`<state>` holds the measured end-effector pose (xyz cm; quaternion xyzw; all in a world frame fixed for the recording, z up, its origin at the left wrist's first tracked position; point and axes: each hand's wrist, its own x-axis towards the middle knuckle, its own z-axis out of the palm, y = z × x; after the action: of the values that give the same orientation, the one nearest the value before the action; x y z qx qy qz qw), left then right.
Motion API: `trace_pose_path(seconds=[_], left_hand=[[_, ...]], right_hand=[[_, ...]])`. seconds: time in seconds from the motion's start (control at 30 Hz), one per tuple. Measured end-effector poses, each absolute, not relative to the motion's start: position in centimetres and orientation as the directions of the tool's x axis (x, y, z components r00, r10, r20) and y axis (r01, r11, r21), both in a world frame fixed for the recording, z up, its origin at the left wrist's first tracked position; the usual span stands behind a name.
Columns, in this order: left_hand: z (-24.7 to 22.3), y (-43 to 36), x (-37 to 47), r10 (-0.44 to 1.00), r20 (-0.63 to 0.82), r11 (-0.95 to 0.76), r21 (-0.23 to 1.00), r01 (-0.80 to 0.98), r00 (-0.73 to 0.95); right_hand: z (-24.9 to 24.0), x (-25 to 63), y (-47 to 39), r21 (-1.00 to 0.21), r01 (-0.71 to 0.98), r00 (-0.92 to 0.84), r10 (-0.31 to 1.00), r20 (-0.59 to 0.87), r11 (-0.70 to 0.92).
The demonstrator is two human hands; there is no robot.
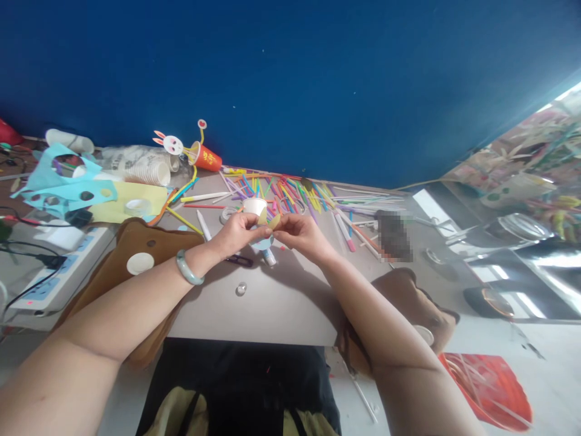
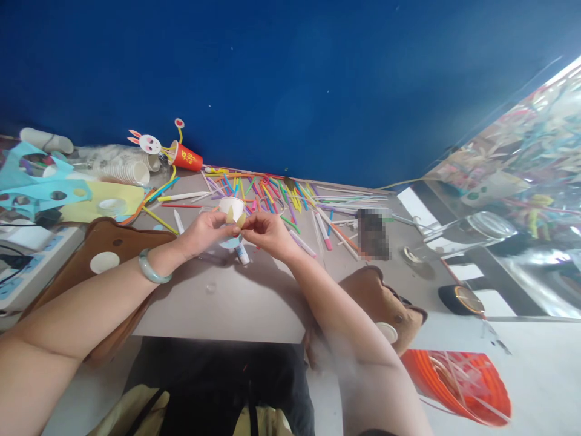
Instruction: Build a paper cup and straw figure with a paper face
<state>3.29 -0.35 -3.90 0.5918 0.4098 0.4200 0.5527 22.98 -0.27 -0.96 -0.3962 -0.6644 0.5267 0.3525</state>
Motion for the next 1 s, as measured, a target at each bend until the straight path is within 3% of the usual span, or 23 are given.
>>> trace_pose_path(seconds=[0.43, 0.8, 0.9, 1.0], left_hand=[[-3.55, -0.49, 3.34, 0.953, 0.004, -0.020, 0.999, 0.049, 0.301], [-3.53, -0.24, 3.43, 0.947, 0.022, -0.022, 1.000, -0.004, 0.319], [-3.63, -0.27, 3.56, 0.962, 0.077, -0.083, 0.996, 0.012, 0.261], [-3.49, -0.76, 3.49, 0.958, 0.243, -0.265, 0.954, 0.139, 0.154]], right_hand=[[-0.64, 22.69, -0.42, -0.963, 0.250, -0.378, 0.926, 0.002, 0.104], [-0.69, 22.67, -0.34, -0.968, 0.224, -0.328, 0.944, 0.032, 0.110], [-0.57, 22.60, -0.39, -0.972, 0.208, -0.293, 0.955, 0.041, 0.106], [-0.60, 22.62, -0.32, -0.979, 0.165, -0.229, 0.970, 0.081, 0.121]])
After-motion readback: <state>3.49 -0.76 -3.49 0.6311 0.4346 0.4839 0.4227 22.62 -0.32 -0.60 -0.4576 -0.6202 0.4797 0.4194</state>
